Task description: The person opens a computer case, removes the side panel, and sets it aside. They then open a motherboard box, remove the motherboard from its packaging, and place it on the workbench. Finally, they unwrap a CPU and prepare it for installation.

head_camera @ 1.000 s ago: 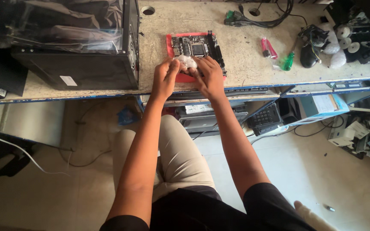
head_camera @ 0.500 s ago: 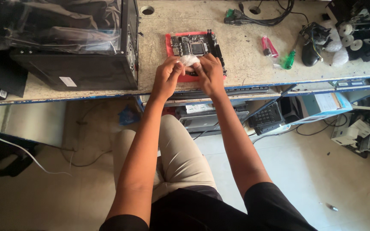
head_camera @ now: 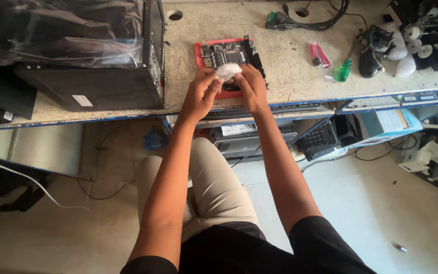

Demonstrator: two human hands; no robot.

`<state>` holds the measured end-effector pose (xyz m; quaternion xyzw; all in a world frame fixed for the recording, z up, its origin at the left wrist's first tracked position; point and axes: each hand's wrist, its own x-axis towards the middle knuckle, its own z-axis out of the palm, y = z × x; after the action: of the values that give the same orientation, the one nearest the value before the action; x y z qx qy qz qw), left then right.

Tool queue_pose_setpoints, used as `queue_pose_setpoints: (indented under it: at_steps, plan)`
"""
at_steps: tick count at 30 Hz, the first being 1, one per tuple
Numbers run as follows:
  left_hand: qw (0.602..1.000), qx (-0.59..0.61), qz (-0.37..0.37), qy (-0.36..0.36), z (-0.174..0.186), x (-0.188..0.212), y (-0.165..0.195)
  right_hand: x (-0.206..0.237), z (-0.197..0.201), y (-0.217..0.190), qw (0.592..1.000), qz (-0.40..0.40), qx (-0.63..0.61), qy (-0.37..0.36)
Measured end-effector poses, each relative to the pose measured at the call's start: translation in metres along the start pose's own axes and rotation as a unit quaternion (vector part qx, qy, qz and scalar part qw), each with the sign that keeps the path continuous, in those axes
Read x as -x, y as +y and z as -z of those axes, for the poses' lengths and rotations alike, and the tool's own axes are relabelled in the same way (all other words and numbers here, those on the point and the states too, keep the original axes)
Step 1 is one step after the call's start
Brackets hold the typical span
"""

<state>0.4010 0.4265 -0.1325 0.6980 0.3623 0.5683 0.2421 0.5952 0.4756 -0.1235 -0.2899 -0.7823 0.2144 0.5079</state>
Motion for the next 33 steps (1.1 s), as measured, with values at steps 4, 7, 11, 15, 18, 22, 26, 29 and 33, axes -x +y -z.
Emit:
queue_pose_setpoints:
  at_steps: [4, 7, 11, 15, 18, 22, 26, 29, 33]
  plan:
    - [0.997, -0.058, -0.043, 0.004, 0.0, -0.001, 0.008, -0.001, 0.002, -0.011, 1.0, 0.017, -0.007, 0.004]
    - [0.996, -0.068, -0.064, -0.006, 0.0, -0.001, 0.012, -0.002, 0.001, -0.014, 0.999, -0.01, -0.038, 0.007]
    - [0.994, -0.087, -0.066, -0.01, -0.002, -0.005, 0.013, -0.001, -0.001, -0.009, 0.993, -0.047, -0.104, 0.013]
    - [0.975, -0.17, -0.14, -0.015, -0.005, -0.009, 0.012, 0.002, -0.004, 0.003, 0.968, -0.11, -0.224, 0.037]
    - [0.976, -0.174, -0.123, -0.039, -0.006, -0.009, 0.012, 0.006, -0.006, 0.016, 0.96, -0.098, -0.251, 0.077]
    - [0.98, -0.132, -0.144, -0.033, -0.007, -0.008, 0.007, 0.012, -0.01, 0.033, 0.942, -0.104, -0.284, 0.145]
    - [0.994, -0.056, -0.069, -0.062, -0.004, -0.008, -0.006, 0.014, -0.012, 0.038, 0.937, -0.11, -0.274, 0.186]
    - [0.998, 0.023, 0.036, -0.054, -0.002, -0.006, -0.012, 0.011, -0.013, 0.028, 0.948, -0.092, -0.241, 0.184]
    - [0.992, 0.109, 0.056, -0.016, 0.005, -0.005, -0.005, 0.007, -0.009, 0.006, 0.958, -0.108, -0.211, 0.161]
